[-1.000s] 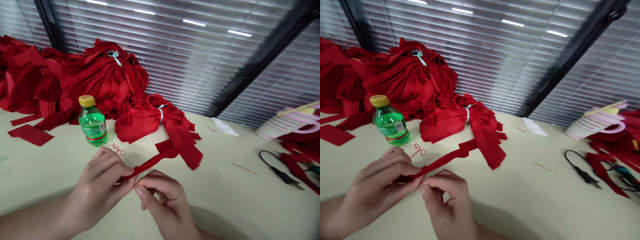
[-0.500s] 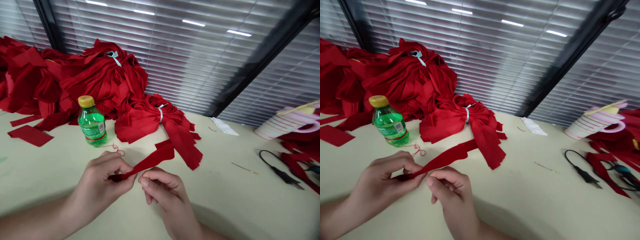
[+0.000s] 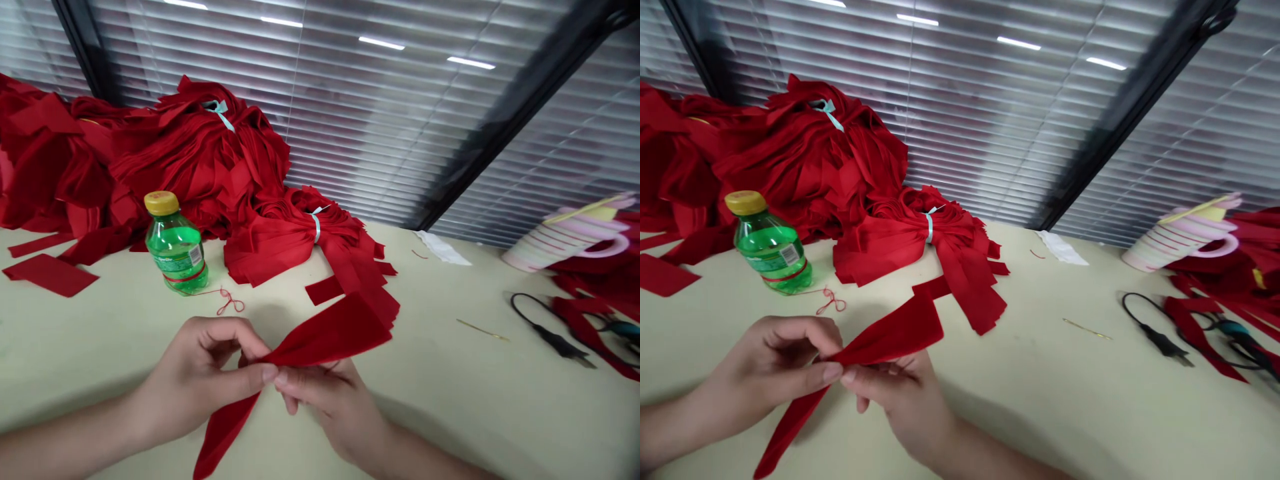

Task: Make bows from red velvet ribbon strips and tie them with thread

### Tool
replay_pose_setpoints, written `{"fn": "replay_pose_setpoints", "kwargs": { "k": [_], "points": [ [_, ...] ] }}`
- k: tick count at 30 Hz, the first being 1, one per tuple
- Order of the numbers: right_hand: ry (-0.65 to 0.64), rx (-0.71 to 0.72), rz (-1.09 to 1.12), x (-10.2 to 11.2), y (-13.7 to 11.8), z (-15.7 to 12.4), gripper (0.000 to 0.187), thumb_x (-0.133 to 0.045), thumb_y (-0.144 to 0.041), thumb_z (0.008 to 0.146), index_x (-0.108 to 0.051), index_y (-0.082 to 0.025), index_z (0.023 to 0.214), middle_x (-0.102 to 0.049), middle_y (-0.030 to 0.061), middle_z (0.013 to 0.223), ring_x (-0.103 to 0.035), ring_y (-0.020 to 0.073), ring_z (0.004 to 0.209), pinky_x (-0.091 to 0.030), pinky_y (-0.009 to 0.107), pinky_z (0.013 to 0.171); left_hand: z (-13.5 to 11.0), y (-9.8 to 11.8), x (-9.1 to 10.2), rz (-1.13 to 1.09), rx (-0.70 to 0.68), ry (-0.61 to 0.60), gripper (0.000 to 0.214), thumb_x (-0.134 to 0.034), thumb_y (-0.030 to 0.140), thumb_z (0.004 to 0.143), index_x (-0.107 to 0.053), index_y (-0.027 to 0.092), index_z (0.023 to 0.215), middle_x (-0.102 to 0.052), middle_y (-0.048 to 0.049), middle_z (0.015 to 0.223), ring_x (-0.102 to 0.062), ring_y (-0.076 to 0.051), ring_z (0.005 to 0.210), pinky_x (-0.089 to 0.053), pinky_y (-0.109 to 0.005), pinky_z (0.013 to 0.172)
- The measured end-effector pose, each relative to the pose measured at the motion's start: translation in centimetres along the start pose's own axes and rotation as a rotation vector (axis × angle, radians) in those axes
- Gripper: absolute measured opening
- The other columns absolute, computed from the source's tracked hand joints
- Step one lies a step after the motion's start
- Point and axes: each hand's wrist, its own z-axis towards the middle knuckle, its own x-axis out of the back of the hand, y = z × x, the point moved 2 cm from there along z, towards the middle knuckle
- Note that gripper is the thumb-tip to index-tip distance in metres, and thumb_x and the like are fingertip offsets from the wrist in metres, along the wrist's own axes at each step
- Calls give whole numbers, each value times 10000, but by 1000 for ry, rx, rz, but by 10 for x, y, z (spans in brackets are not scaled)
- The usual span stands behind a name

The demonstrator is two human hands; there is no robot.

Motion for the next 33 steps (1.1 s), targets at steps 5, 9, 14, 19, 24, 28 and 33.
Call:
{"fn": "replay_pose_setpoints", "kwargs": {
  "k": [5,9,14,19,24,28,33],
  "points": [
    [-188,18,-220,16,-14,4,145,-716,-268,680,-649,-175,591,-547,-16,623,-483,95,550,-399,228,514,1,7,3,-24,-71,-166,94,-643,115,798,-687,194,822,-649,-29,736,-574,-132,646,-470,-244,571],
    [-449,-63,-338,22,-21,10,87,-650,-195,719,-646,-141,651,-541,-15,649,-483,72,531,-381,212,500,-1,23,2,348,-248,-394,228,-576,23,817,-680,193,927,-621,-48,810,-585,-146,762,-504,-239,673],
    [-291,37,-626,21,-29,9,101,-589,-171,734,-607,-150,636,-521,-26,609,-437,65,502,-345,186,453,-7,23,2,795,-499,-300,274,-455,7,854,-619,209,941,-571,-52,825,-491,-187,806,-409,-397,867],
    [-239,531,-1228,5,-37,-7,165,-475,-84,722,-581,-152,616,-462,-11,591,-399,93,499,-319,229,440,-9,18,-2,882,-521,-173,193,-493,23,855,-617,170,839,-558,-37,755,-481,-175,747,-386,-360,778],
    [-228,989,-1690,-7,-30,-22,272,-394,-23,743,-597,-166,633,-518,29,561,-404,146,482,-322,307,440,-7,16,-6,862,-502,-74,149,-536,92,870,-647,183,831,-623,-8,779,-536,-163,764,-384,-341,802],
    [-358,1197,-1881,-9,-21,-27,252,-430,-40,764,-646,-169,746,-654,54,688,-497,158,541,-373,300,454,-5,9,-6,733,-410,-40,179,-529,76,855,-632,212,908,-657,16,835,-582,-138,805,-429,-268,745],
    [-522,1098,-1733,-6,-6,-24,206,-452,-29,656,-564,-185,583,-556,13,549,-419,138,441,-276,305,388,0,2,2,537,-127,64,113,-513,216,871,-626,205,871,-626,4,755,-565,-119,641,-440,-210,535]
  ]
}}
